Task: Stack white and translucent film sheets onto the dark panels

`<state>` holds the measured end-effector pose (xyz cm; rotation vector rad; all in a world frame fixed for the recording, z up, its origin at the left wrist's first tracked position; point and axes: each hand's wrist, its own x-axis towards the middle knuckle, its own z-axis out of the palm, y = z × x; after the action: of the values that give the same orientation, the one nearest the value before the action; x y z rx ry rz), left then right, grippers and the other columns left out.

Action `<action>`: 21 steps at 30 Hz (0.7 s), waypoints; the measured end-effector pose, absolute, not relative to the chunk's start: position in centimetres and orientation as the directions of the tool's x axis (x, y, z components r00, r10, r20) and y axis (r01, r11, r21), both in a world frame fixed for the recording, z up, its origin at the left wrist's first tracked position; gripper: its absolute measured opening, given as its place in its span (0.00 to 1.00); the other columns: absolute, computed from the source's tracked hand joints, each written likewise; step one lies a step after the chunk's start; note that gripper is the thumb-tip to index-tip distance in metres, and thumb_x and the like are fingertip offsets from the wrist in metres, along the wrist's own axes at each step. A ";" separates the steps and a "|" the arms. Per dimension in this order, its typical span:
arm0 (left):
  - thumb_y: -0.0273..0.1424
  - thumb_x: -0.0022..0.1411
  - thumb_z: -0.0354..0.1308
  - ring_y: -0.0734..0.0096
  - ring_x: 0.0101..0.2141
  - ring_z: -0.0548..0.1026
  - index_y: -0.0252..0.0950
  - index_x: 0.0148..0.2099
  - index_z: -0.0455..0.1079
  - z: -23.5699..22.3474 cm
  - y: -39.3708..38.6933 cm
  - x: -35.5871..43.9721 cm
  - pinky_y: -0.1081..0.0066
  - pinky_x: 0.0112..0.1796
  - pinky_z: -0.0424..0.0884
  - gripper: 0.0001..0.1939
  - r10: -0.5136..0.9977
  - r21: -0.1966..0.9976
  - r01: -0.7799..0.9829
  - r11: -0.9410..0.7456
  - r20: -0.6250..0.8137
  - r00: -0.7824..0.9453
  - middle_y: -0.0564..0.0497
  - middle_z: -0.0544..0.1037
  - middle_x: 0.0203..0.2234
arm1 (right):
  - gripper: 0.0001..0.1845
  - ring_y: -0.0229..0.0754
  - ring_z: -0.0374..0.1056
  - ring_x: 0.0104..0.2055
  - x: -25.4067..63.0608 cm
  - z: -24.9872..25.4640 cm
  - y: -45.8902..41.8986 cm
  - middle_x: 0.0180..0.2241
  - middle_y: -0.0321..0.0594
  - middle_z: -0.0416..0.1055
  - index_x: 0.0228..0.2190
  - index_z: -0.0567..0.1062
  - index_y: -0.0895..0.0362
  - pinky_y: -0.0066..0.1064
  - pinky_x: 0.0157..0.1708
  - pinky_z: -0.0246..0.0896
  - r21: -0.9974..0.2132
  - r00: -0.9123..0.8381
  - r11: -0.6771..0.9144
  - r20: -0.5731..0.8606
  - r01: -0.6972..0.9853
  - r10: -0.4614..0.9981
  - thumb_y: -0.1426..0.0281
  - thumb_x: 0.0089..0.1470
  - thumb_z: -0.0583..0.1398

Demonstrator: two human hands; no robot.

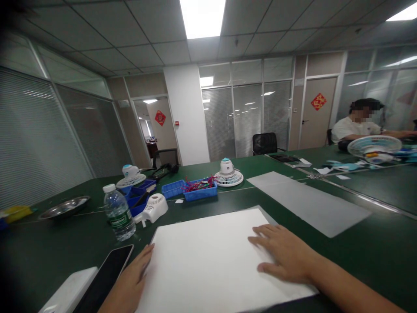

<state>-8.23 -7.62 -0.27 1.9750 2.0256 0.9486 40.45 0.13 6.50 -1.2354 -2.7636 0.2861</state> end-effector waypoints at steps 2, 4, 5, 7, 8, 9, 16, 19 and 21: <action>0.40 0.64 0.50 0.53 0.65 0.61 0.32 0.61 0.71 0.4 -7.7 -7.7 0.52 0.65 0.53 0.28 0.957 0.511 0.859 -0.031 0.264 -0.122 0.42 0.67 0.65 | 0.39 0.67 0.52 0.67 40.5 6.2 0.2 0.66 0.46 0.56 0.64 0.61 0.40 0.71 0.60 0.43 -0.207 -0.622 0.610 0.010 0.765 0.783 0.41 0.56 0.55; 0.43 0.66 0.46 0.54 0.66 0.61 0.31 0.61 0.71 1.0 -7.9 -7.2 0.52 0.65 0.52 0.29 0.960 0.525 0.851 -0.010 0.243 -0.139 0.42 0.67 0.64 | 0.39 0.67 0.51 0.67 40.4 6.1 0.2 0.66 0.46 0.56 0.64 0.60 0.39 0.72 0.60 0.41 -0.193 -0.596 0.587 0.011 0.786 0.803 0.40 0.55 0.54; 0.44 0.67 0.45 0.55 0.65 0.61 0.31 0.61 0.71 1.2 -7.9 -7.1 0.52 0.65 0.52 0.30 0.959 0.544 0.839 -0.004 0.240 -0.151 0.42 0.68 0.64 | 0.40 0.67 0.51 0.67 40.4 6.1 0.2 0.66 0.47 0.56 0.65 0.60 0.39 0.72 0.60 0.41 -0.186 -0.590 0.581 0.010 0.792 0.807 0.40 0.55 0.54; 0.46 0.67 0.43 0.56 0.65 0.62 0.31 0.61 0.70 1.6 -8.1 -6.9 0.54 0.66 0.52 0.32 0.957 0.577 0.817 0.004 0.235 -0.171 0.42 0.69 0.63 | 0.40 0.67 0.49 0.67 40.2 5.9 0.0 0.67 0.47 0.55 0.65 0.59 0.40 0.71 0.60 0.41 -0.174 -0.586 0.578 0.005 0.797 0.810 0.40 0.56 0.53; 0.47 0.67 0.43 0.56 0.65 0.62 0.30 0.62 0.70 1.7 -8.1 -6.9 0.54 0.66 0.52 0.33 0.957 0.582 0.813 0.009 0.231 -0.176 0.42 0.68 0.63 | 0.40 0.66 0.49 0.68 40.1 5.8 -0.1 0.68 0.46 0.53 0.65 0.58 0.39 0.70 0.61 0.41 -0.168 -0.586 0.579 0.004 0.798 0.810 0.40 0.56 0.53; 0.47 0.67 0.44 0.56 0.65 0.61 0.30 0.63 0.69 1.8 -8.1 -6.9 0.54 0.65 0.52 0.33 0.958 0.578 0.816 0.014 0.225 -0.175 0.42 0.68 0.64 | 0.40 0.66 0.48 0.68 39.9 5.6 -0.2 0.68 0.45 0.52 0.66 0.56 0.39 0.69 0.61 0.42 -0.163 -0.588 0.581 0.004 0.797 0.809 0.40 0.57 0.52; 0.43 0.59 0.54 0.55 0.67 0.58 0.27 0.65 0.65 1.9 -8.0 -6.9 0.55 0.66 0.50 0.36 0.967 0.546 0.837 0.040 0.190 -0.171 0.40 0.64 0.66 | 0.38 0.63 0.48 0.69 38.7 5.0 -0.8 0.69 0.44 0.50 0.66 0.54 0.39 0.67 0.62 0.43 -0.189 -0.639 0.641 0.079 0.744 0.765 0.43 0.59 0.53; 0.42 0.59 0.54 0.55 0.66 0.59 0.28 0.65 0.66 1.6 -7.9 -7.0 0.56 0.66 0.49 0.35 0.965 0.570 0.821 0.036 0.194 -0.177 0.41 0.64 0.66 | 0.37 0.61 0.49 0.69 38.7 4.8 -0.7 0.68 0.44 0.52 0.66 0.57 0.40 0.64 0.63 0.45 -0.198 -0.598 0.610 0.121 0.767 0.792 0.43 0.60 0.52; 0.42 0.60 0.52 0.55 0.67 0.59 0.28 0.65 0.65 1.6 -7.9 -7.1 0.56 0.66 0.48 0.35 0.966 0.550 0.834 0.035 0.195 -0.169 0.41 0.63 0.67 | 0.37 0.59 0.47 0.69 38.9 4.5 -0.4 0.68 0.44 0.51 0.66 0.58 0.43 0.62 0.64 0.44 -0.176 -0.540 0.558 0.140 0.811 0.830 0.43 0.61 0.50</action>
<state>-7.07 -7.89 1.58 1.8571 2.0786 0.8315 38.87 -0.40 4.48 -1.3808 -2.5847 0.1326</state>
